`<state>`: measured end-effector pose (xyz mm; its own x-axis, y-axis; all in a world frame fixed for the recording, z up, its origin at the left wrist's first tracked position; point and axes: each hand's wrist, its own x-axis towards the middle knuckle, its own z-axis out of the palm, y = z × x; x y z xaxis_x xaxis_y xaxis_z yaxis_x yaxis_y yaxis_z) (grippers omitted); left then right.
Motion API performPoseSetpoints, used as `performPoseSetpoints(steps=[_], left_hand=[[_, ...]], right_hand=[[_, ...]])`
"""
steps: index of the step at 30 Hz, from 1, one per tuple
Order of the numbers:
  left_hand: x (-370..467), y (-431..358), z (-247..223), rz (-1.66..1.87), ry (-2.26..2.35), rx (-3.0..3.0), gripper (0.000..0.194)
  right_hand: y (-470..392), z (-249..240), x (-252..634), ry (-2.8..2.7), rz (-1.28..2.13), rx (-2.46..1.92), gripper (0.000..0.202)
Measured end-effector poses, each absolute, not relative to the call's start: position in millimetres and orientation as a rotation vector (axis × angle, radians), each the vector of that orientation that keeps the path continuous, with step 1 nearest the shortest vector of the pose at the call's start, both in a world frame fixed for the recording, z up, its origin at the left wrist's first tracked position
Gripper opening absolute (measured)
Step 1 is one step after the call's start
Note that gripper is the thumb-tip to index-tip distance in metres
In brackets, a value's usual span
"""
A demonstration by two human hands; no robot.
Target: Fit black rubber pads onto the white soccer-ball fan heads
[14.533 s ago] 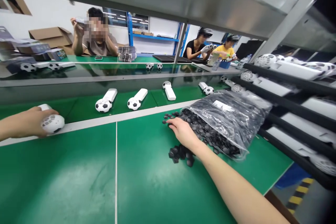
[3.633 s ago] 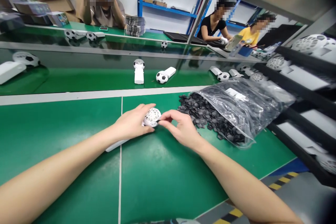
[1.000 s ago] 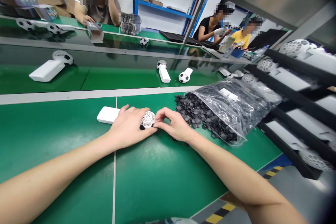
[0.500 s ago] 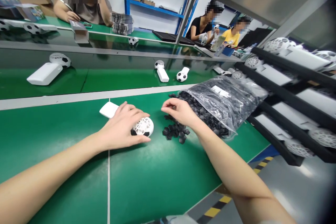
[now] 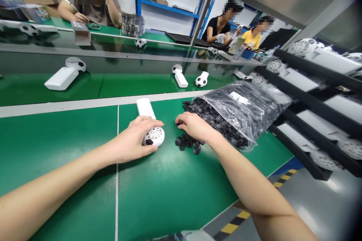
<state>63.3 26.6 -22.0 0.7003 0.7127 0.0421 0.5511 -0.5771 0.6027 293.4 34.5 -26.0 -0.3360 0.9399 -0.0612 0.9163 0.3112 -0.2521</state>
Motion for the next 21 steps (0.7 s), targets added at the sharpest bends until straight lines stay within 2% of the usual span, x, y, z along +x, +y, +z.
performPoseSetpoints(steps=[3, 9, 14, 18, 21], left_hand=[[63, 31, -26, 0.400, 0.826, 2.305, 0.057], [64, 36, -31, 0.466, 0.799, 2.283, 0.051], [63, 37, -31, 0.459, 0.738, 2.254, 0.055], [64, 38, -31, 0.496, 0.717, 2.257, 0.050], [66, 37, -30, 0.516, 0.720, 2.238, 0.046]], right_hand=[[44, -25, 299, -2.384, 0.600, -1.747, 0.013], [39, -25, 304, -2.296, 0.644, -1.697, 0.009], [19, -19, 289, -2.133, 0.814, -1.269, 0.004], [8, -16, 271, -2.228, 0.744, -0.913, 0.011], [5, -21, 261, -2.231, 0.703, -0.860, 0.013]])
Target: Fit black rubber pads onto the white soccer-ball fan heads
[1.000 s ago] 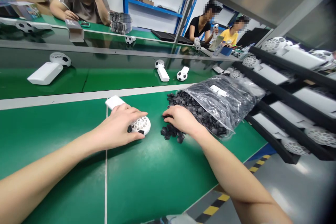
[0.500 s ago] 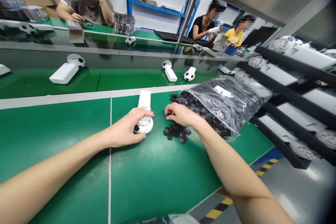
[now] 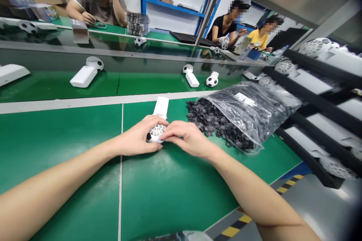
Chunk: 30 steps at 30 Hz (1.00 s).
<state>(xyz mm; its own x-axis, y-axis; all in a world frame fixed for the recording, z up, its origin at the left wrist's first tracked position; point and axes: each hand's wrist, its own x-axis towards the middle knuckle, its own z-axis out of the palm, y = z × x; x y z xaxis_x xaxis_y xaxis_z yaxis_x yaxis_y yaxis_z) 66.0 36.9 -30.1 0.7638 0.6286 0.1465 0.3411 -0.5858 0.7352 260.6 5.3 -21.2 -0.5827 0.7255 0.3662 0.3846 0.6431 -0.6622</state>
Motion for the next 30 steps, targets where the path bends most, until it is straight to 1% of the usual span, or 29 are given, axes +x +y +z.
performPoseSetpoints(steps=[3, 5, 11, 13, 16, 19, 21, 22, 23, 24, 26, 28, 30], left_hand=[[67, 35, -28, 0.527, 0.739, 2.207, 0.039], [68, 34, -27, 0.536, 0.760, 2.190, 0.035], [67, 32, -29, 0.526, 0.782, 2.184, 0.029], [67, 32, -30, 0.532, 0.793, 2.171, 0.031], [68, 32, -30, 0.541, 0.835, 2.143, 0.039], [69, 31, -30, 0.514, 0.856, 2.141, 0.044], [69, 31, -30, 0.504, 0.864, 2.145, 0.049], [69, 32, -30, 0.504, 0.867, 2.142, 0.051], [68, 32, -30, 0.505, 0.870, 2.133, 0.053], [68, 33, -31, 0.507, 0.876, 2.123, 0.054], [68, 35, -31, 0.506, 0.900, 2.105, 0.054], [68, 37, -31, 0.512, 0.929, 2.093, 0.053], [68, 37, -29, 0.514, 0.915, 2.084, 0.050]], right_hand=[[6, -28, 255, -2.132, 0.693, -0.943, 0.009], [7, -32, 253, -2.044, 0.744, -0.990, 0.007], [9, -38, 252, -1.893, 0.931, -1.011, 0.016], [8, -41, 250, -1.847, 0.982, -1.048, 0.018], [6, -49, 246, -1.766, 1.080, -1.094, 0.023], [11, -51, 250, -1.788, 1.095, -1.101, 0.024], [20, -48, 264, -1.886, 0.959, -1.137, 0.017], [25, -44, 274, -1.964, 0.834, -1.174, 0.012], [31, -41, 286, -2.022, 0.628, -1.235, 0.008], [38, -37, 299, -2.104, 0.407, -1.303, 0.009], [48, -32, 323, -2.316, 0.083, -1.411, 0.023], [54, -31, 340, -2.528, -0.069, -1.398, 0.027], [57, -33, 347, -2.668, -0.176, -1.351, 0.026]])
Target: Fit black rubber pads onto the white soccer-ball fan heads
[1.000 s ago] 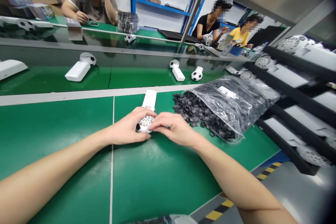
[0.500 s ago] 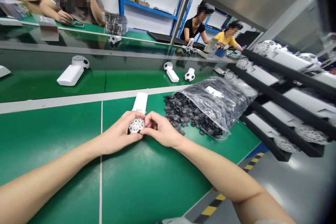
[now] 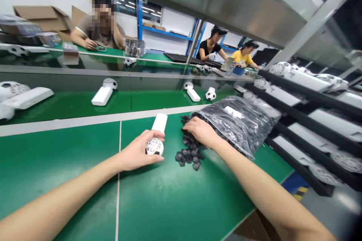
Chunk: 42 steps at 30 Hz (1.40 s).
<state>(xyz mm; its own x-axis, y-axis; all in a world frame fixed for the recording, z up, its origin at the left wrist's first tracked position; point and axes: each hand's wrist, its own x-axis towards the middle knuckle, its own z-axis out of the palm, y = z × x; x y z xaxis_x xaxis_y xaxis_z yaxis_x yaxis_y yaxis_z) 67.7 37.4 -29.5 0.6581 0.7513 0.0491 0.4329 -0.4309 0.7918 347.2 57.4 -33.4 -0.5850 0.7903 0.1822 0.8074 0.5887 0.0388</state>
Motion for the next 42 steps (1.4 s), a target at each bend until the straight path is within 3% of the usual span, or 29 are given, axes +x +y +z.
performPoseSetpoints(steps=[3, 6, 10, 18, 23, 31, 35, 42], left_hand=[[69, 36, -29, 0.531, 0.876, 2.092, 0.047], [69, 34, -28, 0.590, 0.995, 2.090, 0.058], [60, 38, -21, 0.495, 1.100, 2.027, 0.055], [37, 53, -8, 0.354, 1.034, 2.039, 0.058], [39, 53, -18, 0.339, 1.081, 2.059, 0.060], [38, 55, -20, 0.327, 1.005, 2.093, 0.055], [45, 51, -19, 0.368, 1.067, 2.086, 0.048], [52, 47, -24, 0.499, 1.169, 2.083, 0.036]], right_hand=[[58, -40, 347, -2.744, -0.356, -1.331, 0.025], [58, -43, 342, -2.743, -0.496, -1.377, 0.025], [57, -44, 333, -2.693, -0.508, -1.433, 0.024], [46, -28, 306, -2.305, 0.105, -1.405, 0.016], [30, -13, 270, -2.231, 0.456, -1.068, 0.010], [40, -20, 240, -2.392, 0.565, -0.730, 0.009], [42, -29, 237, -2.306, 0.692, -0.820, 0.003], [48, -41, 236, -2.123, 0.873, -0.929, 0.015]])
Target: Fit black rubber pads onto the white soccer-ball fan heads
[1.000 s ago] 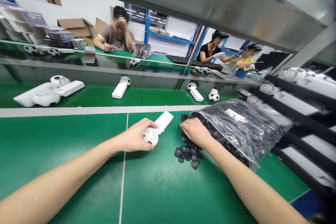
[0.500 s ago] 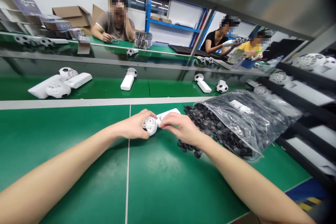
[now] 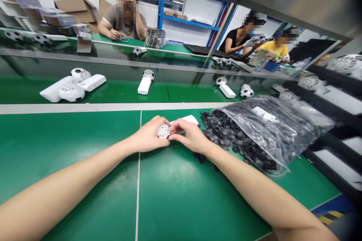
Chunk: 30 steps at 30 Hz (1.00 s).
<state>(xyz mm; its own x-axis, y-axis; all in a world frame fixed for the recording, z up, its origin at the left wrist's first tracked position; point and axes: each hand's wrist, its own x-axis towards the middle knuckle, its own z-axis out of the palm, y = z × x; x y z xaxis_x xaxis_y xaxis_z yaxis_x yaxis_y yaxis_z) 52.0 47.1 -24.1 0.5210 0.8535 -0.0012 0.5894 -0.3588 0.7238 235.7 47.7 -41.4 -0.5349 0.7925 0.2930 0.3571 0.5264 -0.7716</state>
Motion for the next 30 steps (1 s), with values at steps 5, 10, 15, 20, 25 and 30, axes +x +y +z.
performPoseSetpoints(steps=[5, 10, 15, 20, 25, 30], left_hand=[[55, 44, -27, 0.564, 1.172, 2.114, 0.033], [45, 49, -18, 0.612, 1.278, 2.032, 0.041], [11, 100, -4, 0.771, 1.567, 1.995, 0.045], [-13, 174, -19, 0.850, 1.918, 1.908, 0.048], [-42, 196, -30, 0.767, 2.078, 1.947, 0.053], [-99, 174, -10, 0.711, 2.086, 2.136, 0.057]], right_hand=[[53, -39, 233, -2.203, 0.884, -0.968, 0.017], [36, -22, 256, -2.151, 0.537, -1.090, 0.016], [16, -27, 322, -1.979, 0.144, -1.388, 0.017], [14, -57, 354, -1.982, -0.008, -1.593, 0.024], [18, -70, 353, -2.183, -0.031, -1.646, 0.024], [13, -58, 347, -2.275, -0.128, -1.719, 0.020]])
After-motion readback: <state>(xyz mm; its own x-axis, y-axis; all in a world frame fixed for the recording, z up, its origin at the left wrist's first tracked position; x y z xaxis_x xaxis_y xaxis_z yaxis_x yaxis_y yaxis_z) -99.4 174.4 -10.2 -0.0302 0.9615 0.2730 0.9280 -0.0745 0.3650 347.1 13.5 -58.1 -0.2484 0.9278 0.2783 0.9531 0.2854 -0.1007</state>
